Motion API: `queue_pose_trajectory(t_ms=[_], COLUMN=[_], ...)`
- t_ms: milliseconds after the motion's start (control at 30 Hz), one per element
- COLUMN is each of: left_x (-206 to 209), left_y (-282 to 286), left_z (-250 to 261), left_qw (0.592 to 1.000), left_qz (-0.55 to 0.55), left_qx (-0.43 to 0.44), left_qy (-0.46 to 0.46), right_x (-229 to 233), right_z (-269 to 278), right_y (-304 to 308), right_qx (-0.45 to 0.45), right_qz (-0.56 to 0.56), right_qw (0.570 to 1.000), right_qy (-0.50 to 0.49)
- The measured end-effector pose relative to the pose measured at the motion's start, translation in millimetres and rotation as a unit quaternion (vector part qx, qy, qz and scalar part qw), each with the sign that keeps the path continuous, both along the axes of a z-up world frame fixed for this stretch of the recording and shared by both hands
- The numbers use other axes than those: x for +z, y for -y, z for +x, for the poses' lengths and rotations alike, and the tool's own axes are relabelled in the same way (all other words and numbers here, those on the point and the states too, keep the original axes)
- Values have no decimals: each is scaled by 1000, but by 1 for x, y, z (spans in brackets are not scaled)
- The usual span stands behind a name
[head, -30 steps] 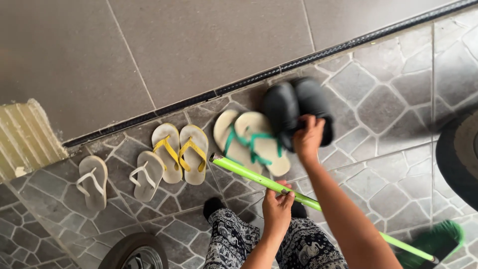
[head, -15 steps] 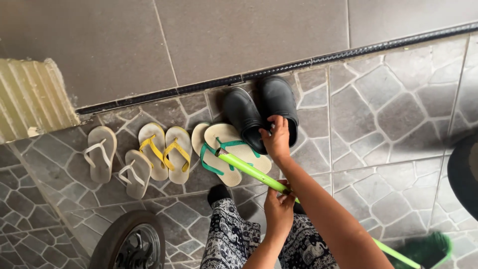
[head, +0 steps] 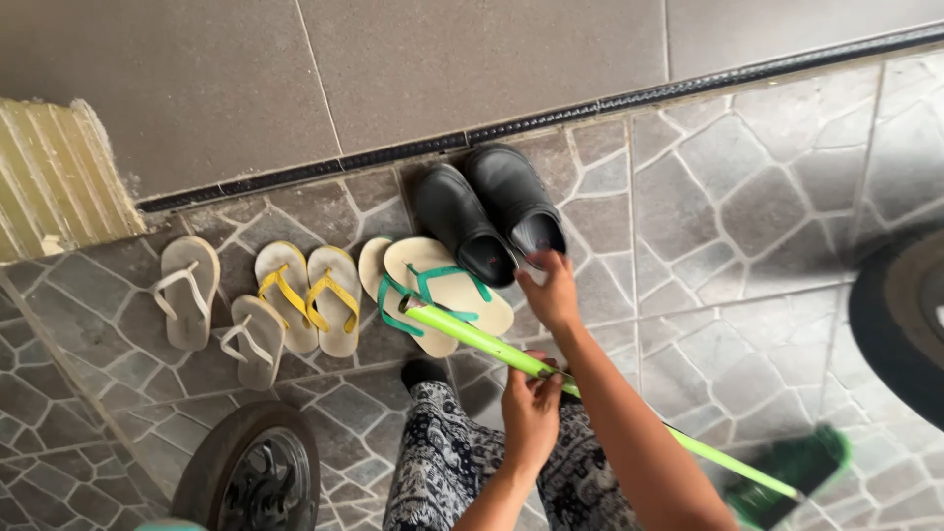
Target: Sweeping the tiled floor of a garage or porch area with a broom.
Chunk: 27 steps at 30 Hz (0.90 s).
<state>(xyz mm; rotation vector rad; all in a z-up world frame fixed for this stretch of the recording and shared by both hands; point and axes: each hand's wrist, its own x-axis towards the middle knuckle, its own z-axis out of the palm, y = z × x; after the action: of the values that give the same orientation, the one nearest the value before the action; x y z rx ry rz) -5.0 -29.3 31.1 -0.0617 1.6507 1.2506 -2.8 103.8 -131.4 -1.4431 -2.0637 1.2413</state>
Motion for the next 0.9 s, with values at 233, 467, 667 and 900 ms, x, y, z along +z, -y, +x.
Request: queue_pose_trajectory(t_ms=[233, 467, 667, 900], left_x=[56, 173, 290, 469], left_y=[33, 36, 23, -5], left_z=[48, 77, 42, -43], left_qw=[996, 980, 950, 849], left_qz=[57, 149, 226, 456], left_qx=[52, -69, -207, -168], left_qy=[37, 113, 57, -210], right_x=[118, 195, 138, 263], right_z=[153, 300, 433, 271], right_y=[60, 73, 135, 137], right_qx=[-105, -424, -708, -643], right_qz=[-232, -173, -498, -421], right_qw=[948, 746, 472, 484], right_qy=[192, 484, -169, -418])
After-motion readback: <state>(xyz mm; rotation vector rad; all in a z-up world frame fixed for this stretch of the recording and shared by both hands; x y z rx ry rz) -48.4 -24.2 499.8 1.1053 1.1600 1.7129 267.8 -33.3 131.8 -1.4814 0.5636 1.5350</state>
